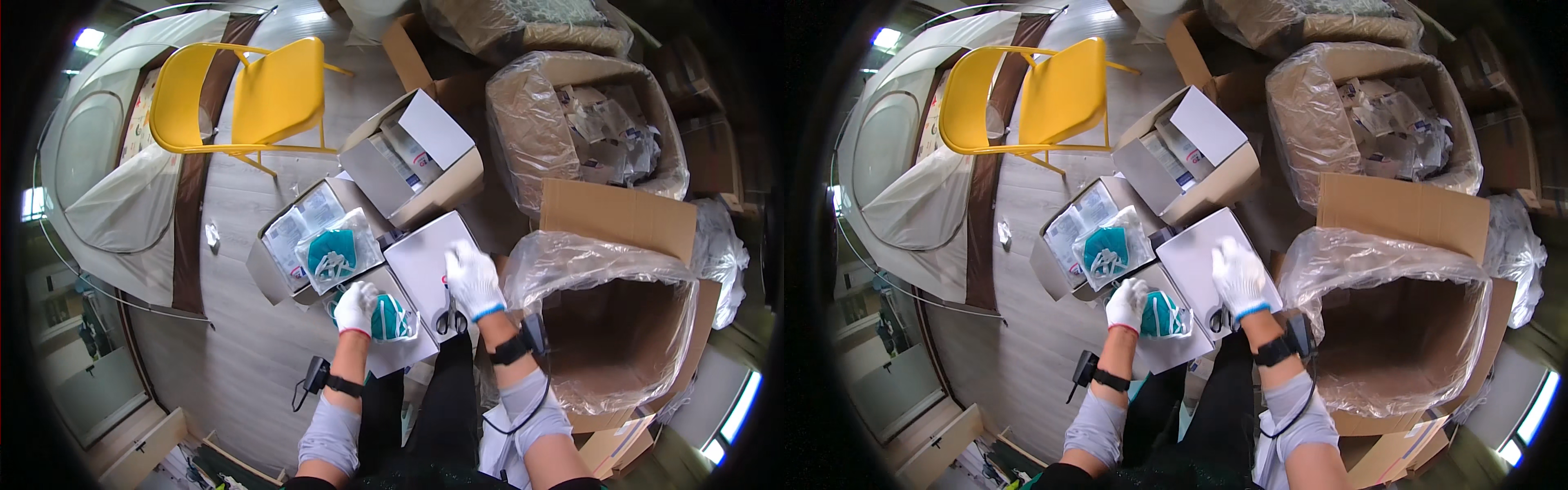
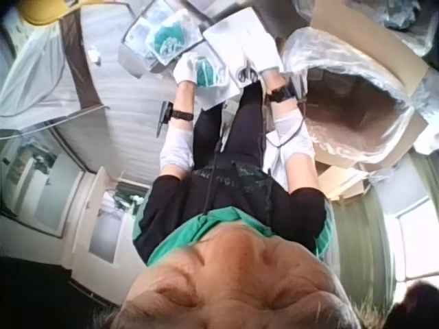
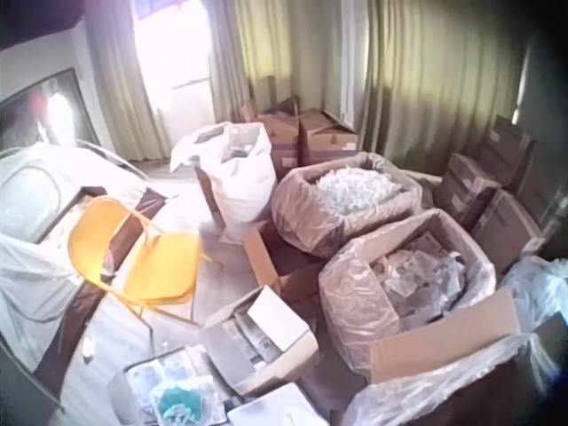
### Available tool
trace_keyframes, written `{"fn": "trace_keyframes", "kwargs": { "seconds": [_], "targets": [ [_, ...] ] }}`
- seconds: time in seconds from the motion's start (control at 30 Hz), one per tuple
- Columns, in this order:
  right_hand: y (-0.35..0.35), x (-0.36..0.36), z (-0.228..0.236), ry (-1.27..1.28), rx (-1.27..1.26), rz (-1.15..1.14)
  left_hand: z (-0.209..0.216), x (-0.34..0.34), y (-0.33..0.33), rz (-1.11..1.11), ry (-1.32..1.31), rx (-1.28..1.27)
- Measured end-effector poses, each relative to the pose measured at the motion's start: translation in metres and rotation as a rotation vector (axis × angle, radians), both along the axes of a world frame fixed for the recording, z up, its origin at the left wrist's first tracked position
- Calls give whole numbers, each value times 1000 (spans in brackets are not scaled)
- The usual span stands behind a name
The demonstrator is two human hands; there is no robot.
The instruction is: The recorder is packaging individual face masks into bags and boxes.
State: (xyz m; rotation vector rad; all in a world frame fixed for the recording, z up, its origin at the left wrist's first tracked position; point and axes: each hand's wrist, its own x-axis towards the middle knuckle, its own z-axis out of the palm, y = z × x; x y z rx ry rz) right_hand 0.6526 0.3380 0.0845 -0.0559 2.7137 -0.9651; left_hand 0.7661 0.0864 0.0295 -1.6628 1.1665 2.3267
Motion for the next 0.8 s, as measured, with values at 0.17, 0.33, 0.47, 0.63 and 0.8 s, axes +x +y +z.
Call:
{"fn": "trace_keyframes", "kwargs": {
  "seconds": [0.17, 0.33, 0.47, 0.63, 0.8],
  "targets": [
    [-53, -125, -37, 370, -176, 146, 48, -12, 77, -1274, 501, -1135],
    [-88, -183, -92, 128, 471, 312, 39, -8, 125, -1646, 237, -1136],
    [-114, -199, -68, 98, 760, 157, 34, -5, 133, -1586, 135, -1084],
    [-106, -228, -64, -55, 681, 28, 44, -15, 146, -1589, 53, -980],
    [-102, -211, -60, 48, 613, 118, 28, -10, 157, -1586, 22, -1034]
  ]
}}
